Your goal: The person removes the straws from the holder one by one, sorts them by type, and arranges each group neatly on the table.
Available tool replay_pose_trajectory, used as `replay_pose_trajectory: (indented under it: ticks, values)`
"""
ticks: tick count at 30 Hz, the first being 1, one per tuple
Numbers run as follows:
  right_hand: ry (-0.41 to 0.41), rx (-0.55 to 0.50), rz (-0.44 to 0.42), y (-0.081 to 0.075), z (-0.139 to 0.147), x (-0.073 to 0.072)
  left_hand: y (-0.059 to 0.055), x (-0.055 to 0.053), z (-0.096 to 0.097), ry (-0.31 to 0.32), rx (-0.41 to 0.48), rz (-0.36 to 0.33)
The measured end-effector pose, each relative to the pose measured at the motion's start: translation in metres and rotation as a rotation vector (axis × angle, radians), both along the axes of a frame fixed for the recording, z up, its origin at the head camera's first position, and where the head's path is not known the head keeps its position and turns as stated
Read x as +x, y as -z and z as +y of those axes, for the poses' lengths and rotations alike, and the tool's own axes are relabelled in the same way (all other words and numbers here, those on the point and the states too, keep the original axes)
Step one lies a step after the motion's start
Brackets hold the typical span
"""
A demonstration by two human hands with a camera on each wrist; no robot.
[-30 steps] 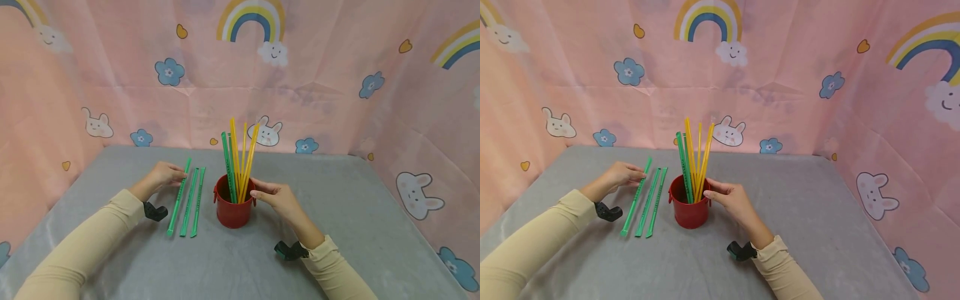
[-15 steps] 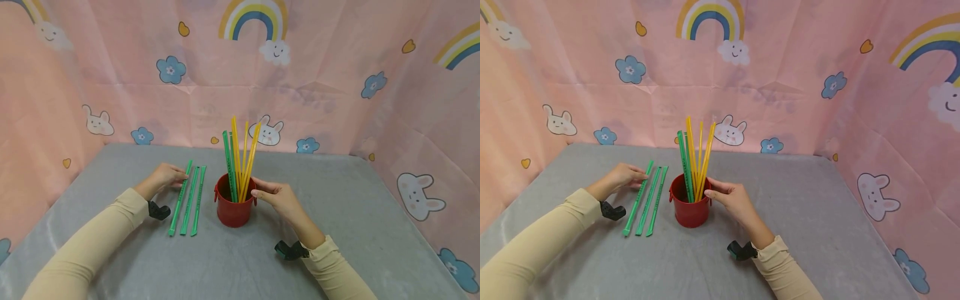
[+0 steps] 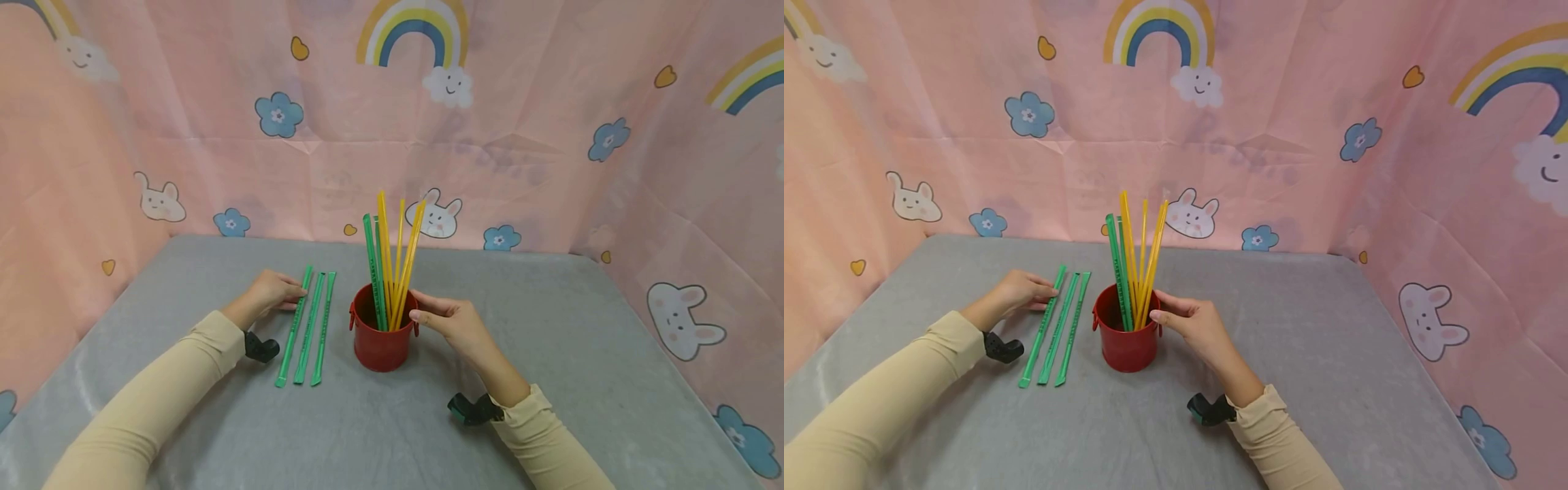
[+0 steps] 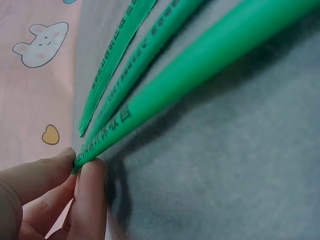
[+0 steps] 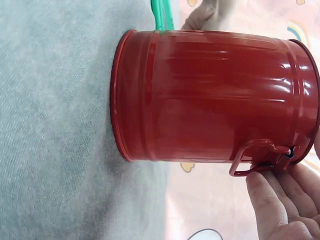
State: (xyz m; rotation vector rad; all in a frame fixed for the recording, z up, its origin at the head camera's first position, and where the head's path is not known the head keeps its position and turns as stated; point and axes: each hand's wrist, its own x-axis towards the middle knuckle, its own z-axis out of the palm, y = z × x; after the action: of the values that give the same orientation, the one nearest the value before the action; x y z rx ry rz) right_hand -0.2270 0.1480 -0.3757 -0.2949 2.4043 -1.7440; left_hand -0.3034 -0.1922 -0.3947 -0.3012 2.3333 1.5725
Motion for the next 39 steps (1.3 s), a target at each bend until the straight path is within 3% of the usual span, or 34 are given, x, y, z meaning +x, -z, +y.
replay_pose_trajectory:
  ticks: [12, 22, 25, 28, 32, 35, 39]
  values:
    - [0.013, 0.030, 0.000, -0.004, -0.002, -0.002, -0.002, 0.001, 0.000, -0.011, -0.062, 0.038]
    - [0.017, 0.030, -0.006, -0.004, 0.000, -0.004, -0.008, 0.005, 0.004, -0.032, -0.188, 0.146]
    - [0.024, 0.030, -0.004, -0.002, 0.000, -0.003, -0.014, 0.009, 0.006, -0.043, -0.155, 0.195]
    - [0.031, 0.038, -0.011, 0.000, 0.000, 0.001, -0.023, 0.015, 0.009, -0.062, -0.045, 0.215]
    - [0.030, 0.036, -0.037, 0.001, -0.002, 0.003, -0.037, 0.021, 0.013, -0.128, 0.067, 0.278]
    - [0.022, 0.019, -0.024, 0.000, -0.004, 0.003, -0.045, 0.022, 0.014, -0.187, 0.108, 0.344]
    - [0.021, 0.007, -0.013, -0.002, -0.003, 0.001, -0.052, 0.022, 0.017, -0.236, 0.145, 0.370]
